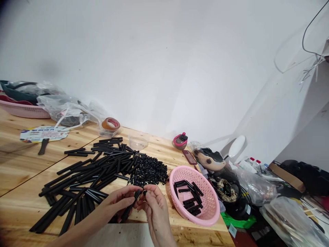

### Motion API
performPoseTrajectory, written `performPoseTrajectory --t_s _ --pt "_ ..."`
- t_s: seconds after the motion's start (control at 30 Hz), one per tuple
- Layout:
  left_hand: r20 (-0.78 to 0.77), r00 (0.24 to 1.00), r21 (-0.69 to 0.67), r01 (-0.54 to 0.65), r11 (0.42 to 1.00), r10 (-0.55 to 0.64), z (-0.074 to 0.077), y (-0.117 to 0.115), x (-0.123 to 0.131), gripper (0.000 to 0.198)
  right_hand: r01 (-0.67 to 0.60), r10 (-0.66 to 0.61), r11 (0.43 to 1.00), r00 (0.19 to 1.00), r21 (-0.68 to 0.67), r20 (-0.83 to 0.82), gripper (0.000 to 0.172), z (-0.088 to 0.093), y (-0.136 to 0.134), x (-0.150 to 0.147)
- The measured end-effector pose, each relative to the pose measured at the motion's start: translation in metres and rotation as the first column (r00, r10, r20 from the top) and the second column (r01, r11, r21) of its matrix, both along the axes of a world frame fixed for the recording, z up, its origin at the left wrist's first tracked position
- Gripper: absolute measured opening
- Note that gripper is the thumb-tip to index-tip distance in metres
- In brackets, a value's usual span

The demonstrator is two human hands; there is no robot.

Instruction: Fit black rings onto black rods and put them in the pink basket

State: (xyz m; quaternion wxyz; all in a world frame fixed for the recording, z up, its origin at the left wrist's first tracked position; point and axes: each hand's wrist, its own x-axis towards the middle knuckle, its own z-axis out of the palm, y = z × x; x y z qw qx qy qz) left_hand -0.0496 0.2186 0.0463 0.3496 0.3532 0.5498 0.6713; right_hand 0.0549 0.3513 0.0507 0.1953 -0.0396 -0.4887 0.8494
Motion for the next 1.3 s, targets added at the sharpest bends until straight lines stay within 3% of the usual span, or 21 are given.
performPoseTrajectory --t_s 0.4,0.77,1.03,1.17,1.3 --pt "-0.074 0.997 -0.06 0.008 0.998 -0.012 -0.002 -0.003 -0.002 0.051 0.104 -0.114 0.966 0.993 0.235 0.03 0.021 0.004 0.005 0.006" --pt "-0.077 0.997 -0.062 -0.031 0.998 0.026 -0.003 -0.005 -0.003 0.039 0.095 -0.105 0.963 0.994 0.252 0.027 0.023 0.005 0.008 0.008" --pt "-0.19 0.981 -0.038 -0.048 0.998 0.04 0.001 -0.005 -0.003 0.033 0.095 -0.107 0.952 0.994 0.292 0.027 0.022 0.005 0.009 0.008" --pt "-0.255 0.966 -0.063 -0.052 0.997 0.035 0.008 -0.009 -0.001 0.033 0.129 -0.145 0.925 0.989 0.358 0.018 0.021 0.007 0.009 0.009" --pt "-0.305 0.95 -0.072 -0.096 0.993 0.07 0.009 -0.012 0.0 0.031 0.175 -0.191 0.855 0.981 0.489 -0.016 0.017 0.012 0.007 0.011"
